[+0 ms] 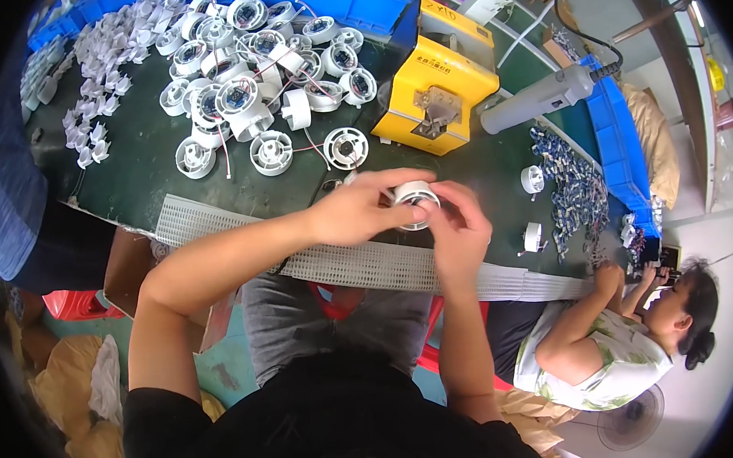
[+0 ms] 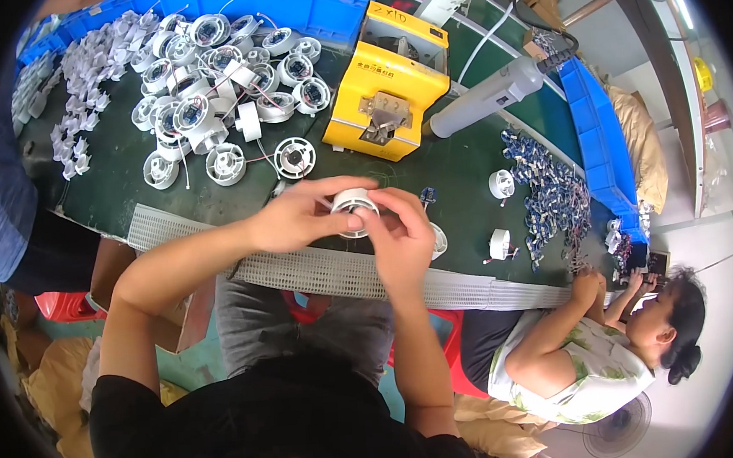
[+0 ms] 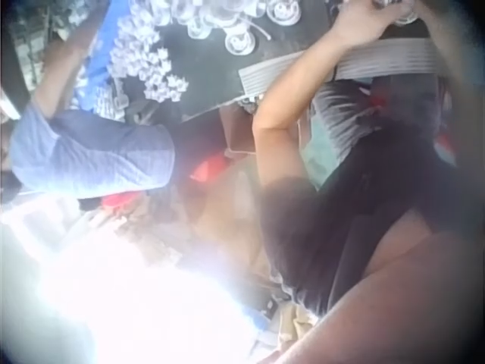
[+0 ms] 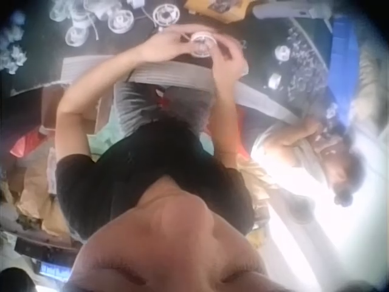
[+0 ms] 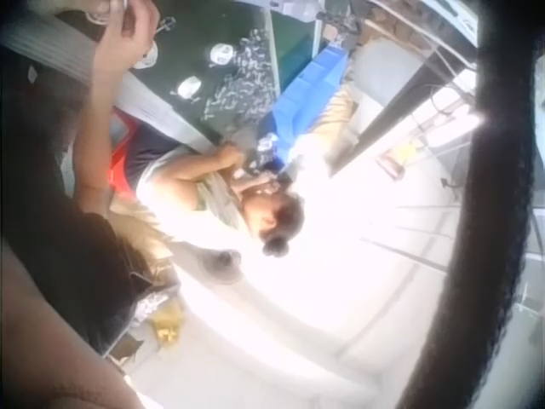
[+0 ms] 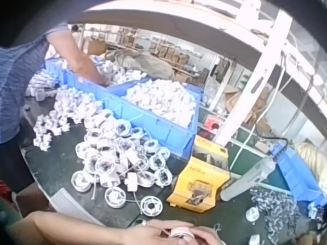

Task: The person assembles white circular electronic components by routing wires into plastic housings and securing them with an electric screwdriver.

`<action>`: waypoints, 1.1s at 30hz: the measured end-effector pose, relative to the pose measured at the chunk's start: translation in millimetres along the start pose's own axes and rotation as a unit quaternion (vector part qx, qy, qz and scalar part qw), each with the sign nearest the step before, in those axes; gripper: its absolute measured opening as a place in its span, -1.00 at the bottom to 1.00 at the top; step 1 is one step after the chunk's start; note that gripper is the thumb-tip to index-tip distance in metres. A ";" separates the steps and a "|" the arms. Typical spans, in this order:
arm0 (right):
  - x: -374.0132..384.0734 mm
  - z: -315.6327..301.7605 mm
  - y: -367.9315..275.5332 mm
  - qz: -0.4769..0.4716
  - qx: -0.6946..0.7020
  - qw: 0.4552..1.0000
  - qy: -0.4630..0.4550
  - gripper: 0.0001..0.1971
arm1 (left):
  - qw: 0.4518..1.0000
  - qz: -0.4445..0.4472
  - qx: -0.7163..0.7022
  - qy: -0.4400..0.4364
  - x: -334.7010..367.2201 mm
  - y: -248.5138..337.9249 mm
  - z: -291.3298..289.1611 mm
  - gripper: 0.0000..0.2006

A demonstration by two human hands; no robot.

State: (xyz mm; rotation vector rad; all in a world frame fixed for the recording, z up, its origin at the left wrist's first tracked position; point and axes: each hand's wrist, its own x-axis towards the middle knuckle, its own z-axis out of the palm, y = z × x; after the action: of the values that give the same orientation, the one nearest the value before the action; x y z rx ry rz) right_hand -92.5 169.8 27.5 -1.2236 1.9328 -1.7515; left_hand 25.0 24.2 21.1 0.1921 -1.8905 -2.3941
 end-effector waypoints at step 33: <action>60.7 50.8 -33.1 -0.064 0.216 0.964 0.143 -0.45 | 0.979 -0.125 -0.089 0.136 8.9 -9.7 4.3 -0.67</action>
State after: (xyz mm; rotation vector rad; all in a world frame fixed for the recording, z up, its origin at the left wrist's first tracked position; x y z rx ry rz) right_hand -81.6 93.8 65.8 -0.9984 1.5016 -2.3677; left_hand 15.7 29.3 12.3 0.7418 -1.6055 -2.5160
